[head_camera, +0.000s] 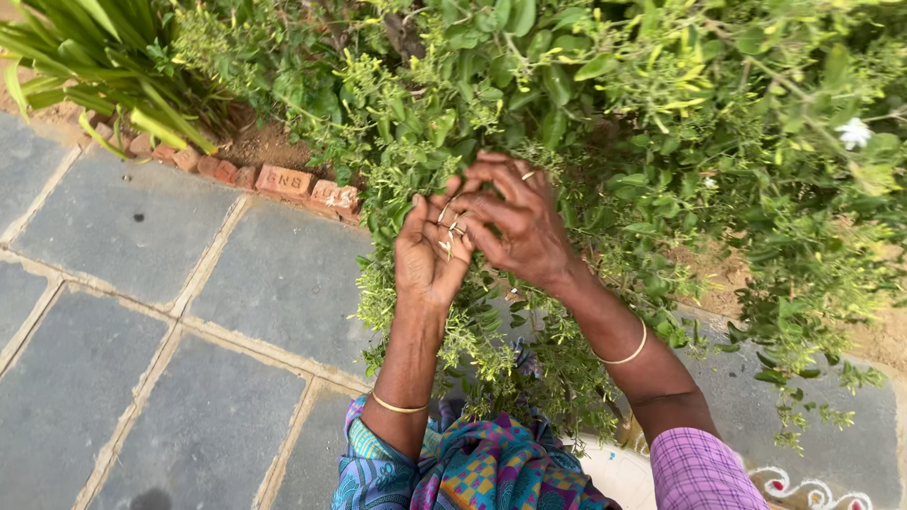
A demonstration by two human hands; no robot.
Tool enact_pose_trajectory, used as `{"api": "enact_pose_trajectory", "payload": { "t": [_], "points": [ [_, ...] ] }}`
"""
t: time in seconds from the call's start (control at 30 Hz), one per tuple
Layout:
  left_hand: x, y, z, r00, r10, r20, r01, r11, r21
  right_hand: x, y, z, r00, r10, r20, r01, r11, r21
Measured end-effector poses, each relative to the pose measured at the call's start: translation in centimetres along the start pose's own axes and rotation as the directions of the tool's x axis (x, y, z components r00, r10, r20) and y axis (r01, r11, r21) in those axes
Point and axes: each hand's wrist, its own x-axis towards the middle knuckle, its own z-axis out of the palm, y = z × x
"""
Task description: The person plucks small white flowers from a bush by hand and collects them in their other palm.
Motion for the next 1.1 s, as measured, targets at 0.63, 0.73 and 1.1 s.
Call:
{"api": "enact_pose_trajectory", "payload": {
  "t": [0.63, 0.73, 1.1],
  "points": [
    [-1.9, 3.4, 9.6, 0.990, -0.140, -0.026, 0.142, 0.982, 0.125, -26.4, 1.2, -16.8, 0.492, 0.647, -0.582, -0.574, 0.744, 0.342],
    [-2.0, 3.3, 10.5, 0.989, -0.148, 0.014, 0.144, 0.979, 0.145, -27.8, 0.9, -16.6, 0.442, 0.689, -0.574, -0.589, 0.705, 0.394],
    [-5.5, 1.9, 14.4, 0.930, -0.366, 0.049, 0.349, 0.915, 0.205, -34.2, 2.9, -6.5, 0.123, 0.992, 0.009, -0.877, 0.105, 0.468]
  ]
}}
